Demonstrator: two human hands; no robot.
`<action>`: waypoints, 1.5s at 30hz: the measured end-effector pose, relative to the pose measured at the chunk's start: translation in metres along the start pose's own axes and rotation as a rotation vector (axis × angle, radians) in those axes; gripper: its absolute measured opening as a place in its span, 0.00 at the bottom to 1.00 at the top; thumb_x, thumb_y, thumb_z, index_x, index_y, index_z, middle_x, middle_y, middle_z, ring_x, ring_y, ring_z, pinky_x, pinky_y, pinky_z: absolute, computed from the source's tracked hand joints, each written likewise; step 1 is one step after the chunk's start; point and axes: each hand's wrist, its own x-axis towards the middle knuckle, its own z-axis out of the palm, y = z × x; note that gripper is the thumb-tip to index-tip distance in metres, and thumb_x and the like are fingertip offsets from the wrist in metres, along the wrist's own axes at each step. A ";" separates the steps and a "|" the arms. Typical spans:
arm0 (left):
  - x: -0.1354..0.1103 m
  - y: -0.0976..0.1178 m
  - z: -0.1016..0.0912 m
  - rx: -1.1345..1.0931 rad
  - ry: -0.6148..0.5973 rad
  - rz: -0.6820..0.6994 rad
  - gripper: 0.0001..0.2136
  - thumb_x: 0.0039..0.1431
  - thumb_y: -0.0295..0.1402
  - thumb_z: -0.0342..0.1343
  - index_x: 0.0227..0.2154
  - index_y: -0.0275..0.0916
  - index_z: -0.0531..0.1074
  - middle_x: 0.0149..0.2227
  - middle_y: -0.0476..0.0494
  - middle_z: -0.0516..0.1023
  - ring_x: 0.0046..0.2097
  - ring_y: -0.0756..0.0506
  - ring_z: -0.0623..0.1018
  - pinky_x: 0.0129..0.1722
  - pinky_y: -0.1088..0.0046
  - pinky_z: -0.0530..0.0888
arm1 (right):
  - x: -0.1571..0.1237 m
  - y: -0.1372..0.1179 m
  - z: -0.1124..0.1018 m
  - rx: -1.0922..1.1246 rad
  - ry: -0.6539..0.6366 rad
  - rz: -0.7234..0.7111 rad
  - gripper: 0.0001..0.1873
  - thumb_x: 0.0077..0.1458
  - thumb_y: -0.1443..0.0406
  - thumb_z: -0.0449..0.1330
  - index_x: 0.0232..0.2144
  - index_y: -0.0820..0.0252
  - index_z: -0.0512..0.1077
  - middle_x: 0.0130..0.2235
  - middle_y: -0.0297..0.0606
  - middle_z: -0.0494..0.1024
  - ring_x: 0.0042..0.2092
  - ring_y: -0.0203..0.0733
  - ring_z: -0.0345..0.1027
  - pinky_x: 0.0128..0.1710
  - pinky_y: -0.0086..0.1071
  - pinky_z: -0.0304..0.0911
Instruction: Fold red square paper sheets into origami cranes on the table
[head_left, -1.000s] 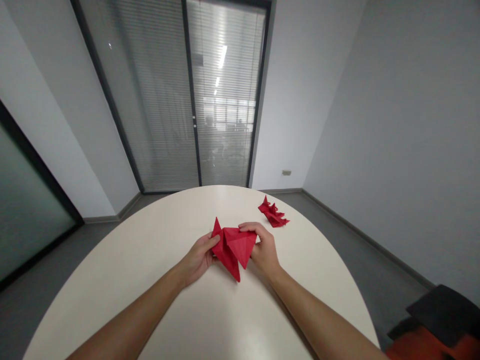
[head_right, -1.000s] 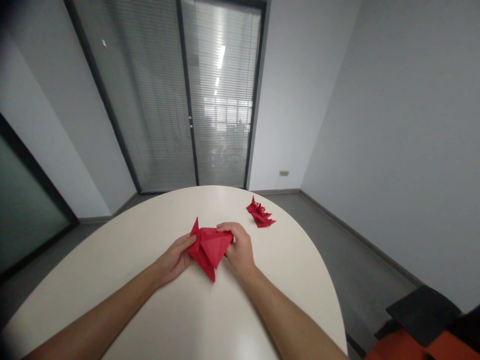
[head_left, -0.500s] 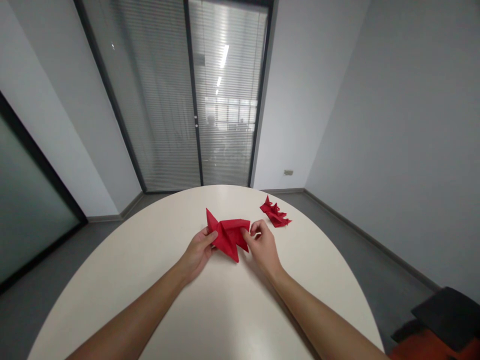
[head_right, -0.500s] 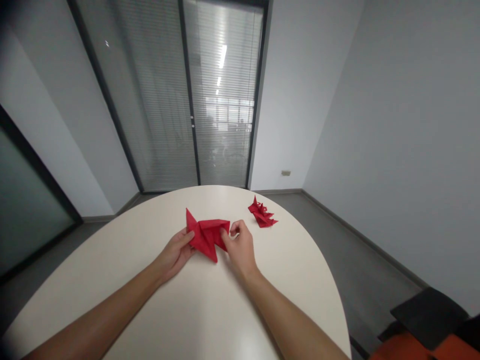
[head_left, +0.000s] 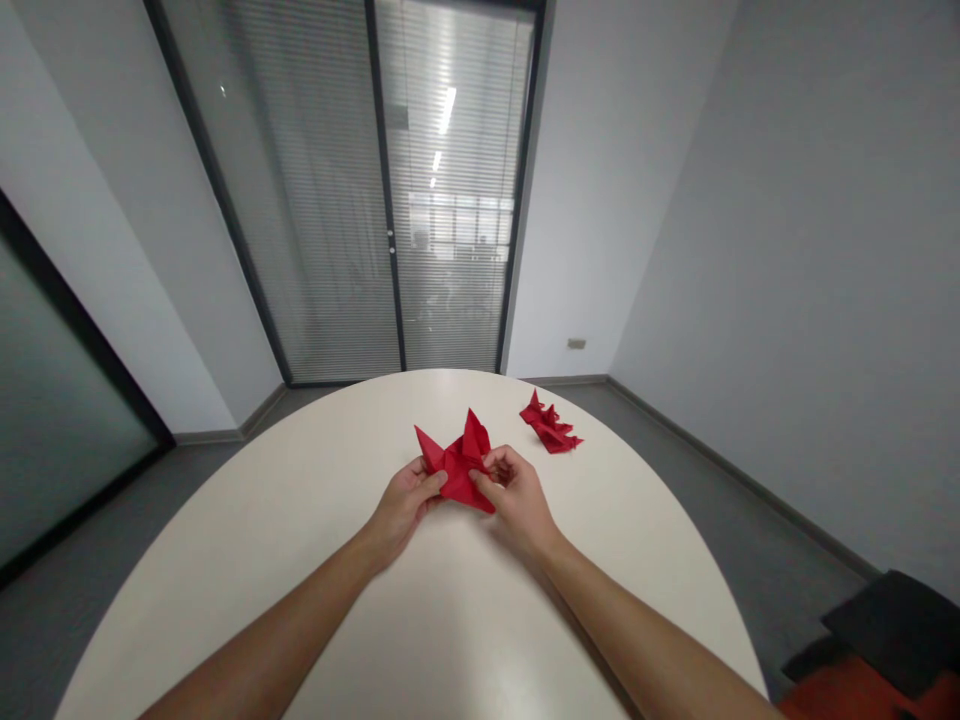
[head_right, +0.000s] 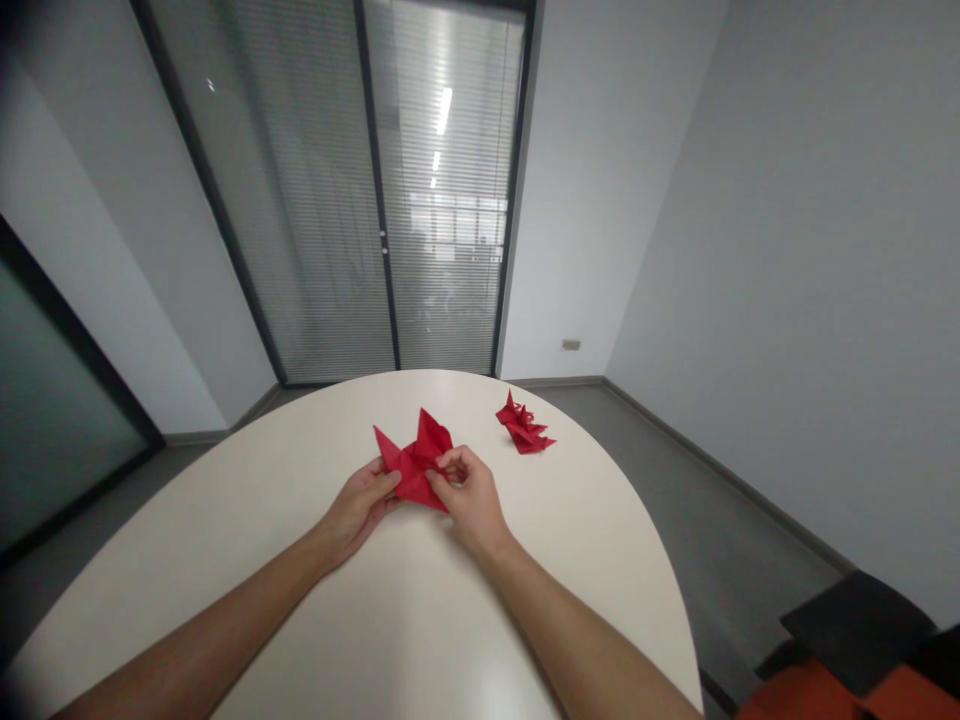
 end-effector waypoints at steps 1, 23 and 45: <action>0.000 0.000 -0.001 0.005 0.001 -0.002 0.19 0.51 0.38 0.69 0.44 0.35 0.76 0.46 0.36 0.81 0.46 0.40 0.80 0.47 0.63 0.75 | 0.002 0.001 -0.001 0.020 0.012 0.002 0.13 0.50 0.59 0.67 0.31 0.56 0.67 0.28 0.31 0.74 0.30 0.39 0.70 0.32 0.32 0.67; 0.002 0.004 -0.001 -0.041 0.133 0.108 0.23 0.53 0.40 0.68 0.49 0.35 0.75 0.49 0.34 0.81 0.51 0.36 0.79 0.48 0.62 0.76 | 0.000 -0.010 0.002 0.579 -0.008 0.240 0.16 0.48 0.59 0.71 0.39 0.58 0.77 0.42 0.39 0.83 0.45 0.50 0.76 0.53 0.43 0.67; 0.001 0.039 -0.018 -0.502 0.083 -0.093 0.16 0.61 0.40 0.57 0.47 0.35 0.73 0.46 0.36 0.80 0.46 0.40 0.81 0.45 0.63 0.80 | 0.013 0.001 -0.013 0.351 0.125 0.288 0.18 0.47 0.64 0.60 0.43 0.56 0.71 0.38 0.35 0.82 0.37 0.47 0.76 0.38 0.38 0.71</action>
